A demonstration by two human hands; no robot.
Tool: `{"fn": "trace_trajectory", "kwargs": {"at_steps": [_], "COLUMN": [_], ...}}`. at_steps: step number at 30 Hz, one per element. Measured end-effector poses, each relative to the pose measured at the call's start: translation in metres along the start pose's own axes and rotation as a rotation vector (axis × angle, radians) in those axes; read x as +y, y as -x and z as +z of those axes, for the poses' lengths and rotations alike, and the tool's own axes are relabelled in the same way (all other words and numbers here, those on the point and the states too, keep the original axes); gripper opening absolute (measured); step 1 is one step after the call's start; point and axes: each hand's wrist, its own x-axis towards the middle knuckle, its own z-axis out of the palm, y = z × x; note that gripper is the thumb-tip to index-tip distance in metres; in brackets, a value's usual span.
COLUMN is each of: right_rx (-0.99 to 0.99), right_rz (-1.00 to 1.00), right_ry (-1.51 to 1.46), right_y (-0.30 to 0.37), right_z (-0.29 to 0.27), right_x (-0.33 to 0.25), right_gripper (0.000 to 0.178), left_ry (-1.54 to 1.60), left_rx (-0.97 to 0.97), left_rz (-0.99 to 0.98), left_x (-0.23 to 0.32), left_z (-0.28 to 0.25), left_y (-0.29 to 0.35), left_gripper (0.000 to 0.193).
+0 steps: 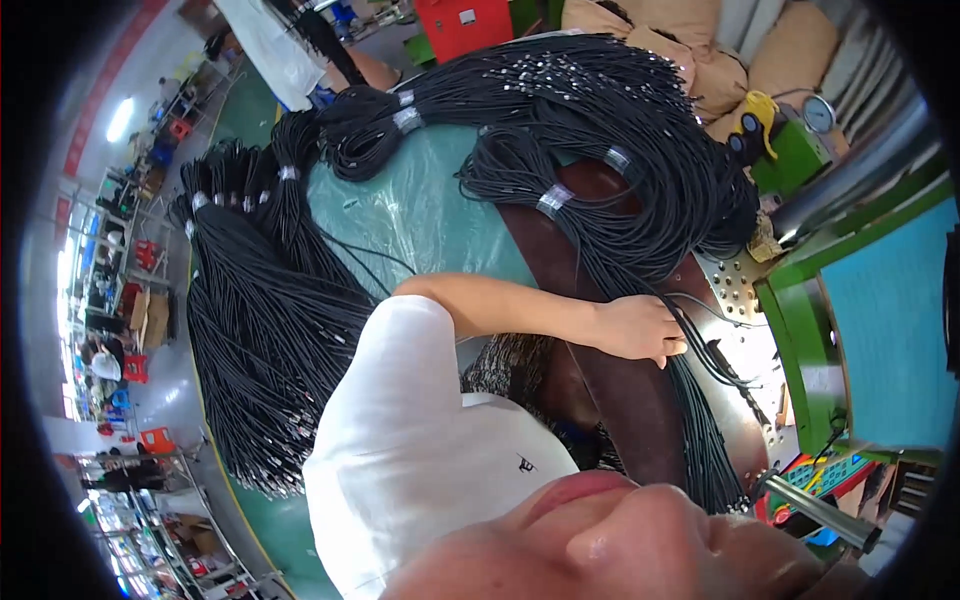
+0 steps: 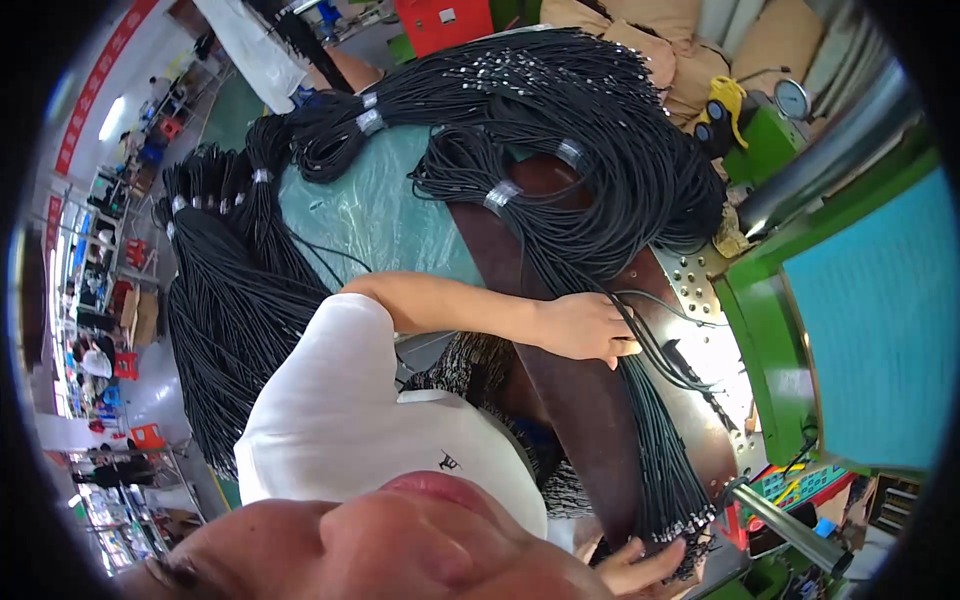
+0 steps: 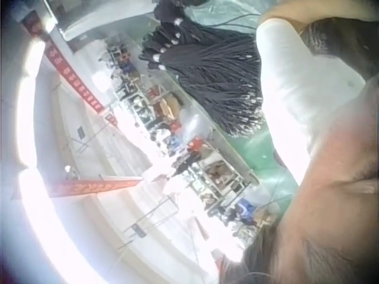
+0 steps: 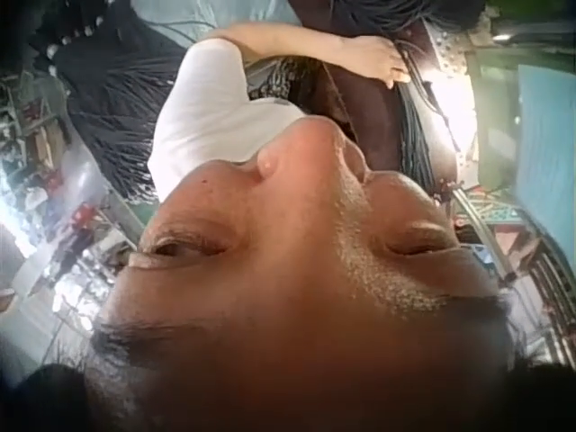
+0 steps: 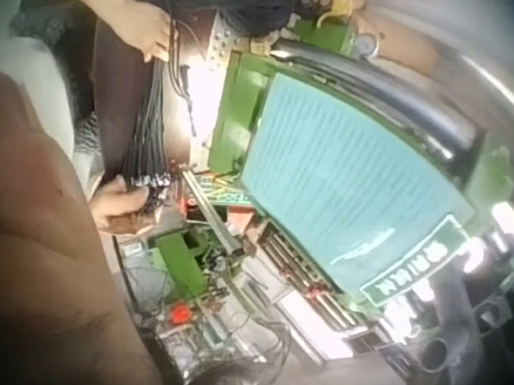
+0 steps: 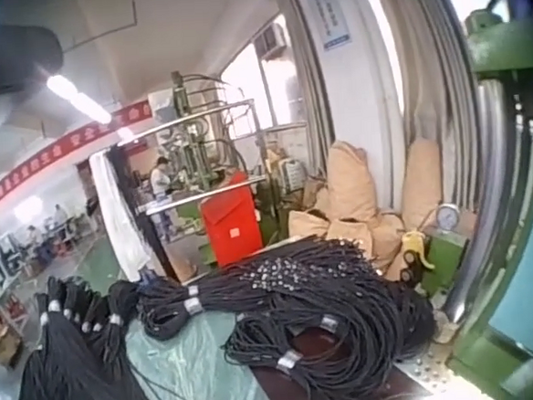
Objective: Assembling and organizing bundles of black electrical cables at a factory workstation.
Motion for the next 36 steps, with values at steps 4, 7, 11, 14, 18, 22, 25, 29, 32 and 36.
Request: {"fn": "trace_trajectory", "kwargs": {"at_steps": [4,7,11,14,18,22,25,29,32,36], "right_rx": [-0.795,-0.615,-0.463,-0.695,-0.770,-0.641,-0.677,-0.697,-0.897,-0.864], "right_rz": [0.281,0.305,0.292,0.213,0.196,0.107,0.109,0.159,0.231,0.221], "right_ry": [-0.102,-0.514,-0.634,-0.541,-0.656,-0.731,-0.821,-0.957,-1.026,-1.026], "right_y": [0.069,0.092,0.024,0.010,0.009,0.013,0.011,-0.002,-0.004,0.009], "right_z": [0.023,0.053,0.105,0.168,0.217,0.203,0.208,0.217,0.205,0.187], "right_x": [0.012,0.058,0.054,0.051,0.045,0.056,0.061,0.062,0.074,0.088], "right_gripper": [0.048,0.035,0.022,0.042,0.039,0.029,0.029,0.028,0.027,0.026], "left_ry": [0.108,0.287,0.707,0.983,1.053,1.158,0.869,0.854,1.084,1.739], "left_rx": [0.283,0.233,0.014,-0.132,-0.232,-0.705,-1.106,-1.309,-1.119,-0.830], "left_rz": [0.130,-0.010,-0.362,-0.440,-0.487,-0.485,-0.120,-0.132,-0.200,-0.650], "left_x": [0.000,0.006,0.008,-0.005,-0.014,0.001,0.062,0.124,0.139,0.140], "left_z": [0.008,0.003,-0.033,-0.039,-0.048,-0.063,-0.048,-0.003,0.008,-0.042], "left_y": [-0.025,-0.027,-0.026,-0.030,-0.038,-0.069,-0.131,-0.180,-0.166,-0.113], "left_gripper": [0.026,0.020,0.021,0.022,0.022,0.031,0.040,0.045,0.038,0.032]}}
